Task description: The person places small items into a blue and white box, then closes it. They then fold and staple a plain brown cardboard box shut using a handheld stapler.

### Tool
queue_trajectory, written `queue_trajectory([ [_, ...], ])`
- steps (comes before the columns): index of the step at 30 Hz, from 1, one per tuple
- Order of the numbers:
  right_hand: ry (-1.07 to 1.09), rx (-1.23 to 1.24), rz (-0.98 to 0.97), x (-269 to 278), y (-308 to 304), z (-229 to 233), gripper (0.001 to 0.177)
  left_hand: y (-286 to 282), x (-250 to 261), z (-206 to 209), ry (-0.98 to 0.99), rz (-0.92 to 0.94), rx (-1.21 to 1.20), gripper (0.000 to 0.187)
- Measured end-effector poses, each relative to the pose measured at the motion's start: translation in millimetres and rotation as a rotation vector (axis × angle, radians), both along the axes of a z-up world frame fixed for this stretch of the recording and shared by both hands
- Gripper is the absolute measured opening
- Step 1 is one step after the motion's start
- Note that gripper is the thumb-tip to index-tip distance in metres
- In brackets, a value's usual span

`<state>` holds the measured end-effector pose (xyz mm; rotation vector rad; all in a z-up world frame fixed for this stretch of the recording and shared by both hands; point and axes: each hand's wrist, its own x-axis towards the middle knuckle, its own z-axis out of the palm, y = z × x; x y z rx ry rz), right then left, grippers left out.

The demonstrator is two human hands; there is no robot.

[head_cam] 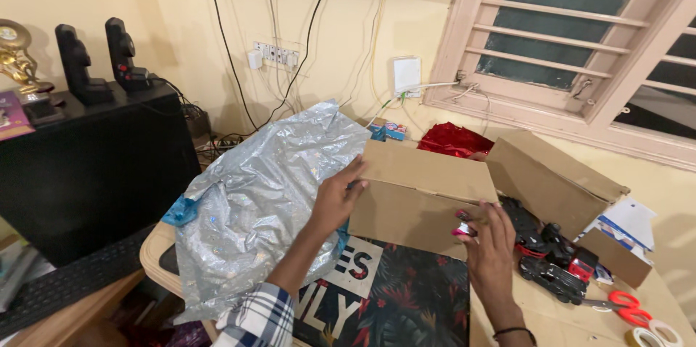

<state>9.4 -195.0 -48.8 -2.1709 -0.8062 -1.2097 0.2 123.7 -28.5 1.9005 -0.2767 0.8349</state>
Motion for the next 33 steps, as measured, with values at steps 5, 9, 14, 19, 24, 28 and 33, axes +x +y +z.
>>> queue_trajectory([
  [5,-0.002,-0.005,-0.008,8.0,-6.0,-1.4,0.024,-7.4,-12.9,4.6,-0.039,0.085,0.058,0.035],
  [9,0.040,-0.014,-0.008,8.4,-7.0,-3.8,0.023,-7.9,-20.5,9.7,-0.048,0.038,-0.002,0.035],
  [14,-0.049,0.065,-0.086,-4.5,5.1,-7.8,0.029,-8.5,-32.9,24.0,0.208,0.033,-0.067,0.040],
  [19,-0.010,0.190,-0.044,-15.7,27.6,-7.1,0.028,-12.7,-34.8,27.9,0.312,0.117,0.004,0.042],
  [24,-0.042,0.100,0.056,-21.5,64.6,7.6,0.033,-14.2,-38.3,17.1,0.035,0.046,-0.006,0.043],
  [28,-0.043,0.047,0.102,-27.6,93.0,24.0,0.035,-14.6,-41.8,9.6,-0.064,0.055,0.048,0.041],
  [33,-0.087,-0.121,0.138,-26.1,116.9,47.5,0.037,-14.0,-42.6,6.2,-0.137,0.050,0.075,0.036],
])
